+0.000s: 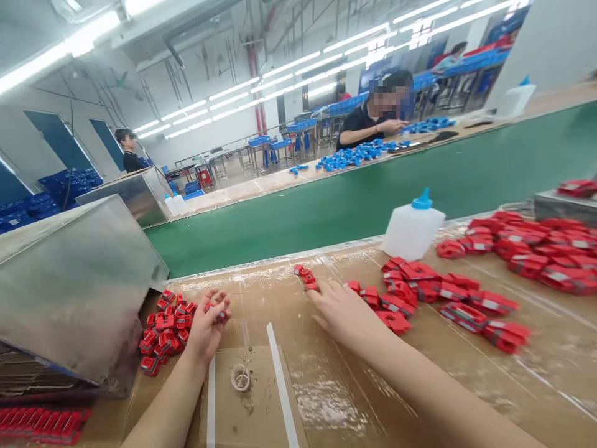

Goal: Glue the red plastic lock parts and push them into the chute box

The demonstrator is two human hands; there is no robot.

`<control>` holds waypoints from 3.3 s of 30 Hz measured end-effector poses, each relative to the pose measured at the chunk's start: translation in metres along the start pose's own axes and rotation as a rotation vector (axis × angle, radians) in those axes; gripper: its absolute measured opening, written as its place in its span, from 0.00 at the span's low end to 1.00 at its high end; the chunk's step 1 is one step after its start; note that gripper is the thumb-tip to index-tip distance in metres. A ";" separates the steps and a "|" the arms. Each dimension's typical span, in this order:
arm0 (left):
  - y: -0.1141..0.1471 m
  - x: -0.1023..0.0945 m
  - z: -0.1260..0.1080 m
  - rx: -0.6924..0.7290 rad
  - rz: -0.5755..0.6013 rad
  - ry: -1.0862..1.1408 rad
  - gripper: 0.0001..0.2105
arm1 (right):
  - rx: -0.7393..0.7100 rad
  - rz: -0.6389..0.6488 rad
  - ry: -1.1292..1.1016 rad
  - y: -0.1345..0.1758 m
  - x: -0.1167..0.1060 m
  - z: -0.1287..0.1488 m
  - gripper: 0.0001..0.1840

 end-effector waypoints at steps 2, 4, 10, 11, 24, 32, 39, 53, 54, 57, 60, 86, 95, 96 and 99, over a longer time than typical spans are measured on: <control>0.000 -0.001 0.011 -0.074 -0.015 -0.034 0.25 | -0.083 -0.038 -0.110 -0.009 -0.012 0.025 0.08; 0.003 -0.003 0.019 -0.127 -0.031 -0.101 0.25 | -0.214 0.011 -0.243 -0.017 -0.016 0.069 0.19; 0.007 -0.001 0.014 -0.068 0.000 -0.079 0.17 | -0.634 0.158 -0.325 -0.006 0.007 0.160 0.25; 0.007 0.001 0.012 -0.049 0.005 -0.062 0.17 | -0.679 0.170 -0.331 -0.001 0.013 0.163 0.25; 0.003 -0.004 0.020 -0.002 0.033 -0.224 0.20 | -0.755 0.129 -0.233 0.007 0.031 0.168 0.23; 0.000 0.014 0.019 -0.035 0.178 -0.596 0.29 | -0.827 0.114 -0.240 0.018 0.028 0.177 0.15; 0.003 0.014 0.027 -0.142 0.220 -0.895 0.29 | -0.770 0.188 -0.763 0.005 0.028 0.164 0.19; 0.006 0.018 0.031 -0.229 0.241 -1.010 0.27 | -0.224 -0.139 -1.117 -0.041 0.041 0.085 0.23; 0.006 0.017 0.031 -0.230 0.239 -1.007 0.28 | -0.227 -0.135 -1.113 -0.041 0.041 0.086 0.23; 0.006 0.016 0.032 -0.241 0.241 -0.988 0.28 | -0.215 -0.149 -1.105 -0.041 0.041 0.084 0.23; 0.006 0.016 0.032 -0.242 0.238 -0.983 0.29 | -0.187 -0.181 -1.092 -0.040 0.040 0.079 0.23; 0.003 0.013 0.027 -0.199 0.225 -0.947 0.30 | -0.651 0.030 -0.497 -0.010 0.020 0.135 0.24; 0.001 0.008 0.033 -0.220 0.227 -0.915 0.33 | 0.283 -0.127 -0.209 -0.068 0.031 -0.053 0.22; 0.001 0.008 0.033 -0.217 0.231 -0.911 0.33 | 0.283 -0.098 -0.216 -0.070 0.037 -0.054 0.21; 0.001 0.008 0.031 -0.205 0.225 -0.896 0.34 | 0.259 -0.098 -0.242 -0.072 0.040 -0.052 0.17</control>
Point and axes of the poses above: each hand's wrist, its own y-axis away from the middle knuckle, its own x-axis out of the palm, z = x × y, the point moved 10 cm from there along -y, towards the middle knuckle, and after that the axes turned 12 degrees about z, right-handed, at the moved point
